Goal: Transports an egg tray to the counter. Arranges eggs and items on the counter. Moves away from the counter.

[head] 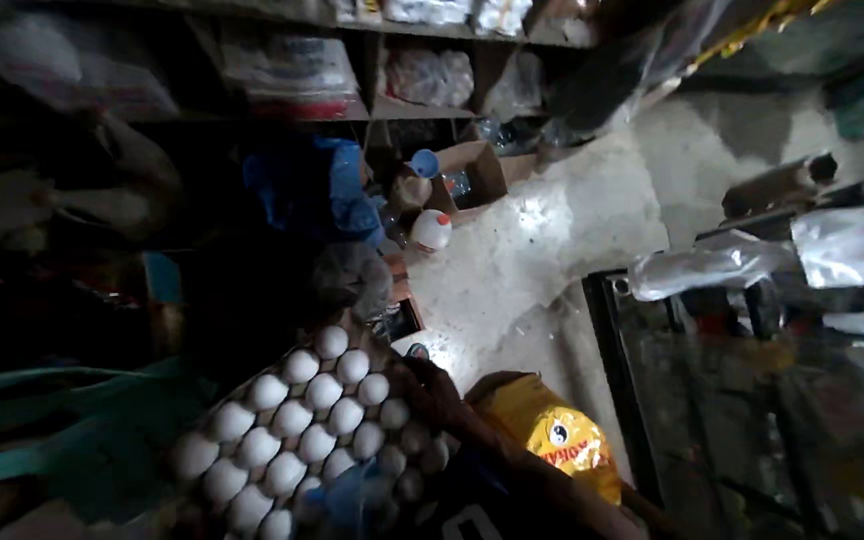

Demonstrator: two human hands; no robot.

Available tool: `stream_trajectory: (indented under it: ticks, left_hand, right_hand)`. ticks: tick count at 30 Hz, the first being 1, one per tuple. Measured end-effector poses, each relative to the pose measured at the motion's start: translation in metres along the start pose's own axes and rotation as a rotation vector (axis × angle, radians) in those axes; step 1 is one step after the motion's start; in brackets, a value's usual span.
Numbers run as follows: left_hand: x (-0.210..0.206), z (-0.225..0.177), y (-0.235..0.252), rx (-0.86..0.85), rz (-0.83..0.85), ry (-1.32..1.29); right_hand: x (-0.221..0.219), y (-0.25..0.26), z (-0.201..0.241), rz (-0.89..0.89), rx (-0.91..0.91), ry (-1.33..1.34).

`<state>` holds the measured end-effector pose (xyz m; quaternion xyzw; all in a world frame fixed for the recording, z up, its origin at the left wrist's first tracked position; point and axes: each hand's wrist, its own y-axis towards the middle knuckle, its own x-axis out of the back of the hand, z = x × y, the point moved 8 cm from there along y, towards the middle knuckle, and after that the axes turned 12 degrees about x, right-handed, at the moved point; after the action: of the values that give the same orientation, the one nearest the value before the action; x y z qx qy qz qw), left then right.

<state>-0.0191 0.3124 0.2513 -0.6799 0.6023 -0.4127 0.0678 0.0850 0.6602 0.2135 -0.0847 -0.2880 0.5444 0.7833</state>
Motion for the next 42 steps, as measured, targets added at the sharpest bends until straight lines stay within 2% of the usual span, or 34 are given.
stream_trajectory:
  ticks: [2, 6, 11, 14, 17, 20, 26, 34, 39, 42]
  left_hand:
    - [-0.04, -0.007, 0.003, -0.065, 0.059, 0.016]
    - [-0.129, -0.066, -0.015, -0.105, 0.178, 0.162]
    - [-0.24, -0.136, -0.045, -0.339, 0.377, 0.22]
    - [-0.301, -0.176, -0.081, -0.46, 0.393, 0.306]
    - [-0.365, -0.202, -0.131, -0.483, 0.442, 0.42]
    - [-0.437, -0.226, -0.178, -0.551, 0.462, 0.405]
    - [-0.563, -0.279, -0.256, -0.572, 0.466, 0.465]
    - [-0.748, -0.376, -0.339, -0.652, 0.729, 0.215]
    - [-0.892, -0.44, -0.383, -0.723, 0.816, 0.365]
    - [-0.974, -0.471, -0.418, -0.724, 0.943, 0.365]
  right_hand:
    - [0.049, -0.013, -0.015, -0.1, -0.051, 0.041]
    - [0.133, -0.034, -0.039, -0.292, -0.173, 0.076]
    - [0.213, -0.056, -0.082, -0.533, -0.22, 0.185]
    - [0.27, -0.064, -0.1, -0.648, -0.233, 0.259]
    - [0.331, -0.073, -0.121, -0.679, -0.283, 0.303]
    - [0.408, -0.073, -0.144, -0.72, -0.287, 0.332]
    - [0.544, -0.076, -0.18, -0.781, -0.295, 0.339]
    - [0.708, -0.068, -0.205, -0.988, -0.367, 0.423]
    - [0.815, -0.044, -0.22, -1.156, -0.38, 0.367]
    - [0.879, -0.037, -0.229, -1.215, -0.432, 0.337]
